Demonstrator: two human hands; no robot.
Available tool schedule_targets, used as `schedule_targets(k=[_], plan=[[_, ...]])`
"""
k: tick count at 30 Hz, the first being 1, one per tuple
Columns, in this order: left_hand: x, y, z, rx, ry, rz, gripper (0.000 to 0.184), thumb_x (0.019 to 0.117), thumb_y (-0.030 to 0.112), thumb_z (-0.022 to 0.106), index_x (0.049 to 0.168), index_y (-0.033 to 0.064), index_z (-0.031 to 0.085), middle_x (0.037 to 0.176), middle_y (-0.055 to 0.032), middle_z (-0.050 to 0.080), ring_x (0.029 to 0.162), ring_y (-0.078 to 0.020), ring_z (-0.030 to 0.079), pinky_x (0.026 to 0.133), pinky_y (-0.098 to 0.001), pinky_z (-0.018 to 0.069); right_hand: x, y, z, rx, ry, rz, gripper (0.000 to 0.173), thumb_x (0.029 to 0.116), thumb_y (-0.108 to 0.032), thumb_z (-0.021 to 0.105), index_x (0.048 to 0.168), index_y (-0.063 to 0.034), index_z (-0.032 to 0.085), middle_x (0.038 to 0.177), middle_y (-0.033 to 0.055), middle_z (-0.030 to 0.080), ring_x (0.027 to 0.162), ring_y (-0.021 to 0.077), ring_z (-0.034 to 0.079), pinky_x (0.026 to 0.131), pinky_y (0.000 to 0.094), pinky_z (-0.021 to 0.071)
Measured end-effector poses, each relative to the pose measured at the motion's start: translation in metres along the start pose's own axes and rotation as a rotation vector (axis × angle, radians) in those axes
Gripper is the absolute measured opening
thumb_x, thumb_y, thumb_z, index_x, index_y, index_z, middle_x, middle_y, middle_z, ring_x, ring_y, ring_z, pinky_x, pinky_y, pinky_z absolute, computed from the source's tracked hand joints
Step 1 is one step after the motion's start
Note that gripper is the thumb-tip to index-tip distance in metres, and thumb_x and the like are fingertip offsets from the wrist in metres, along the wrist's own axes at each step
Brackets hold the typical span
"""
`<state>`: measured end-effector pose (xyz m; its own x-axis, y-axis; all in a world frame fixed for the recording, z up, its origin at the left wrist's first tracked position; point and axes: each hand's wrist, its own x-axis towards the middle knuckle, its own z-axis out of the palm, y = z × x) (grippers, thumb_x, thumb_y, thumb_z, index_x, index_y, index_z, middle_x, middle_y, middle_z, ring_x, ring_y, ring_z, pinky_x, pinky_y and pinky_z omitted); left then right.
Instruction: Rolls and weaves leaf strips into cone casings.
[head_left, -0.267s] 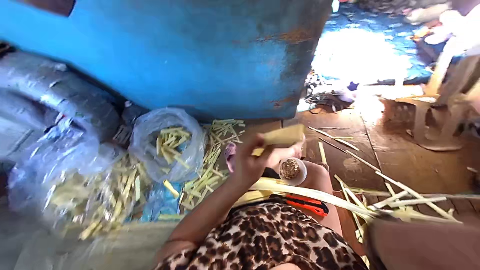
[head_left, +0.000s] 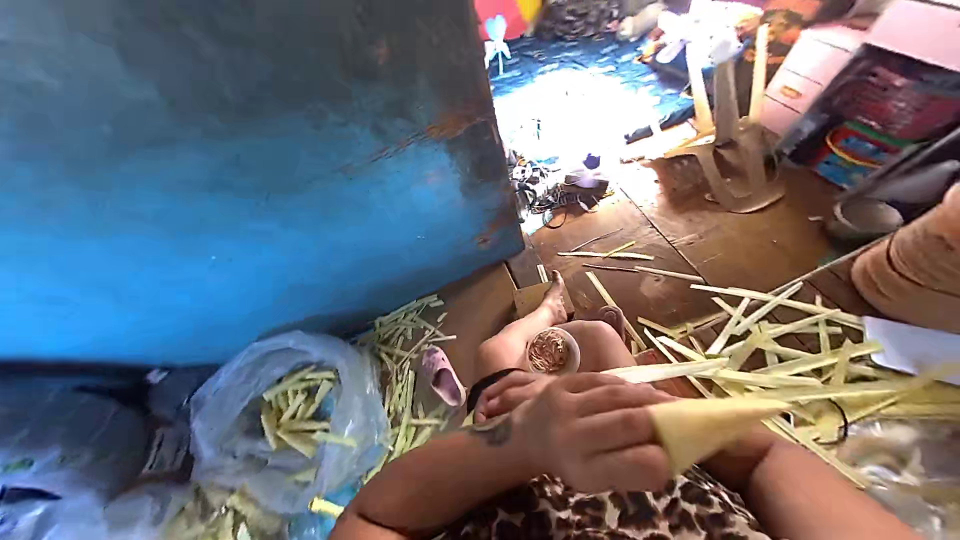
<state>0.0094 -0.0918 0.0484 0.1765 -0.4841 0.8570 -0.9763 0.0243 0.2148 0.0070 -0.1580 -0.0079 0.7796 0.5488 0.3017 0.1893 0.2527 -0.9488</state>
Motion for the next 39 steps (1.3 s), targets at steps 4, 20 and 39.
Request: schedule_targets(k=[4,20,39], plan=[[0.003,-0.005,0.04,-0.192,-0.049,0.082,0.017,0.1062,0.01,0.052,0.098,0.0037,0.066,0.097,-0.0155,0.072,0.1,-0.0265,0.071,0.094,-0.0373,0.0572,0.043,0.032,-0.003,0.19,-0.573,0.397,0.022,0.1053,-0.018,0.05,0.11,-0.002,0.065,0.1,0.0018,0.067,0.09,0.0052,0.063,0.085,0.0269,0.0523],[-0.039,-0.005,0.038,-0.289,0.04,-0.043,0.022,0.1067,0.008,0.047,0.094,0.0001,0.064,0.091,-0.0175,0.071,0.091,-0.0258,0.072,0.089,-0.0348,0.0584,0.055,0.027,0.003,-0.054,-0.808,0.307,0.03,0.0994,-0.025,0.067,0.11,0.0035,0.064,0.097,0.0127,0.065,0.085,0.0151,0.063,0.076,0.0332,0.0526],[-0.045,-0.009,0.014,-0.128,-0.041,-0.188,0.02,0.1032,0.006,0.051,0.089,0.0022,0.064,0.088,-0.0142,0.071,0.088,-0.0237,0.072,0.086,-0.0341,0.0588,0.03,0.014,-0.019,-0.026,-0.537,0.511,0.022,0.1038,-0.018,0.054,0.105,-0.0004,0.068,0.087,0.003,0.066,0.077,0.0046,0.06,0.075,0.0252,0.0508]])
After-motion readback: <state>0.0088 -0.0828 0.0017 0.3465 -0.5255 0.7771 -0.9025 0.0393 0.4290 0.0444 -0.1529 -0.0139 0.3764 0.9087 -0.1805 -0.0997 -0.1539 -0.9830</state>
